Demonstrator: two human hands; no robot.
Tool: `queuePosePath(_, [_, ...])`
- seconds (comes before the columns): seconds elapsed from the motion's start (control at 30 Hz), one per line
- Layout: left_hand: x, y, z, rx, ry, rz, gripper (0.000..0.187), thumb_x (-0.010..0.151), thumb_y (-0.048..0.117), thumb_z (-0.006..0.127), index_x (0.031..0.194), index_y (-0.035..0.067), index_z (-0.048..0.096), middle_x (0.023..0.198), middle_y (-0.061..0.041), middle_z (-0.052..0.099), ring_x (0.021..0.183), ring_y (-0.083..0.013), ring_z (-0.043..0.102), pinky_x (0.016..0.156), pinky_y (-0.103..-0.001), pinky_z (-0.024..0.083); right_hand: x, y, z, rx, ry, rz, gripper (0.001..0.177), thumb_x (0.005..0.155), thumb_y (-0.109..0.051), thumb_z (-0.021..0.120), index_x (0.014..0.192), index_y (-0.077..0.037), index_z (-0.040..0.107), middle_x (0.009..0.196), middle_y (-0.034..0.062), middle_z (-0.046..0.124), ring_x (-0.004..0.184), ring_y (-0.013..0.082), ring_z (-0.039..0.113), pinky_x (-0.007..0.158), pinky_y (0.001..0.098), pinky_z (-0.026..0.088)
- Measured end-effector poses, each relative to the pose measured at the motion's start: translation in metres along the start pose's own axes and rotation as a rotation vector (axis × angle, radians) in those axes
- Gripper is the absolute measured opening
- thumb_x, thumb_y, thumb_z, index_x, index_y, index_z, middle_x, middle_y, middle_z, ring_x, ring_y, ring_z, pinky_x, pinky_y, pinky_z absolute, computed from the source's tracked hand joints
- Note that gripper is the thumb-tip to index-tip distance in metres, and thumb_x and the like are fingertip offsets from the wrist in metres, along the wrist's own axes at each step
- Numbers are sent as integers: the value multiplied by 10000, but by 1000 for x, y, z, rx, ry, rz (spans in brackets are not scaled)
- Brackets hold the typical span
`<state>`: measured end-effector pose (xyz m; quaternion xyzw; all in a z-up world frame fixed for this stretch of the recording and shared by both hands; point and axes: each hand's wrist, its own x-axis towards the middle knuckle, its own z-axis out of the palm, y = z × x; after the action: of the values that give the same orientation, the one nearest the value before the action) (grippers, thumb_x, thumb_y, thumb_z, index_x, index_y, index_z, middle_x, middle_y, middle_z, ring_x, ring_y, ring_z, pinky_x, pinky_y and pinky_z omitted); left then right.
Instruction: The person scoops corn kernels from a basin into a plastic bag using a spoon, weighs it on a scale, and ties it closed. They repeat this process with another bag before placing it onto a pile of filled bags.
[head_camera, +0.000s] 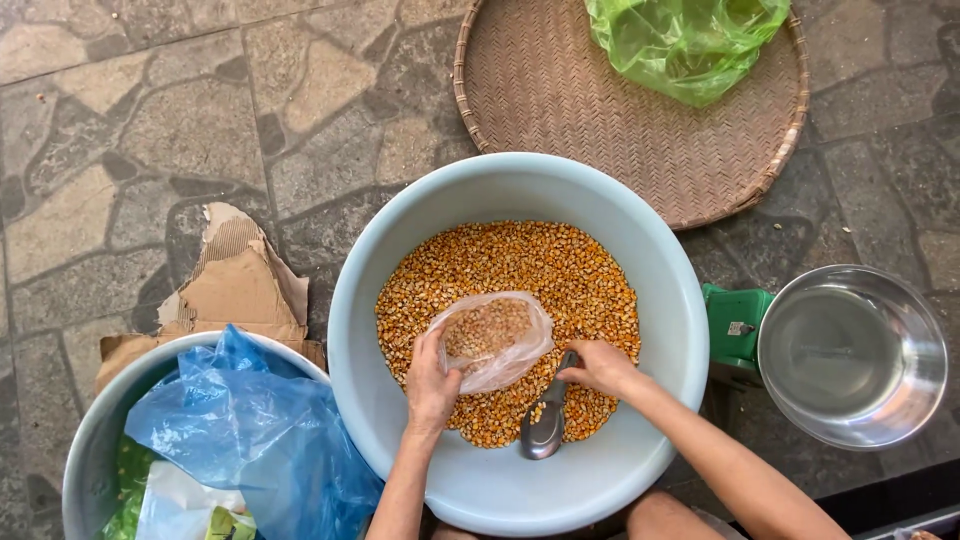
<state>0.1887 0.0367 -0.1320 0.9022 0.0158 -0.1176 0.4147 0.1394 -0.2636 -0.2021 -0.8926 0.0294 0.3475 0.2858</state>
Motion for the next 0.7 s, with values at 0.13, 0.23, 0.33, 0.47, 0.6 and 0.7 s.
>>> queuePosePath(0.13, [-3, 0, -2, -93, -14, 43, 739, 688, -89, 615, 1406, 61, 518, 1357, -124, 572, 1251, -307, 604, 1081, -399, 476, 16, -18, 29, 247, 119, -21, 338, 846, -319, 805, 1050, -60, 734, 867, 120, 754, 788, 244, 713, 759, 402, 568])
queuePosePath(0.23, [-2, -9, -3, -103, 4, 58, 728, 686, -82, 620, 1396, 49, 525, 1346, -133, 580, 1252, -310, 600, 1082, -398, 469, 23, -17, 20, 298, 140, -32, 223, 897, -265, 743, 980, -60, 770, 812, 113, 767, 724, 219, 703, 726, 378, 568])
queuePosePath(0.33, [-5, -14, -12, -103, 41, 65, 716, 689, -72, 623, 1390, 43, 532, 1338, -145, 588, 1249, -325, 594, 1070, -404, 467, 15, -5, -22, 371, 330, -102, 199, 932, -231, 700, 970, -46, 765, 833, 102, 776, 725, 192, 706, 702, 354, 564])
queuePosePath(0.47, [-22, -10, -25, -64, 35, -35, 707, 711, -50, 609, 1402, 78, 537, 1314, -127, 604, 1218, -309, 617, 1043, -389, 489, -6, 2, -88, 386, 710, -56, 210, 969, -204, 671, 1098, -76, 776, 945, 95, 790, 771, 179, 721, 713, 335, 568])
queuePosePath(0.6, [-33, -25, -23, -125, 34, 49, 732, 675, -63, 621, 1389, 69, 535, 1331, -132, 592, 1234, -323, 597, 1047, -390, 472, 8, 14, -87, 242, 968, -194, 199, 1015, -178, 683, 1114, -30, 771, 993, 142, 758, 861, 195, 710, 782, 348, 559])
queuePosePath(0.7, [-38, -30, -22, -167, -16, 25, 689, 702, -59, 603, 1373, 92, 573, 1302, -120, 621, 1227, -300, 634, 1057, -367, 494, 33, 17, -62, 203, 1026, -217, 193, 1028, -169, 677, 1116, -29, 777, 968, 124, 763, 798, 156, 701, 710, 332, 563])
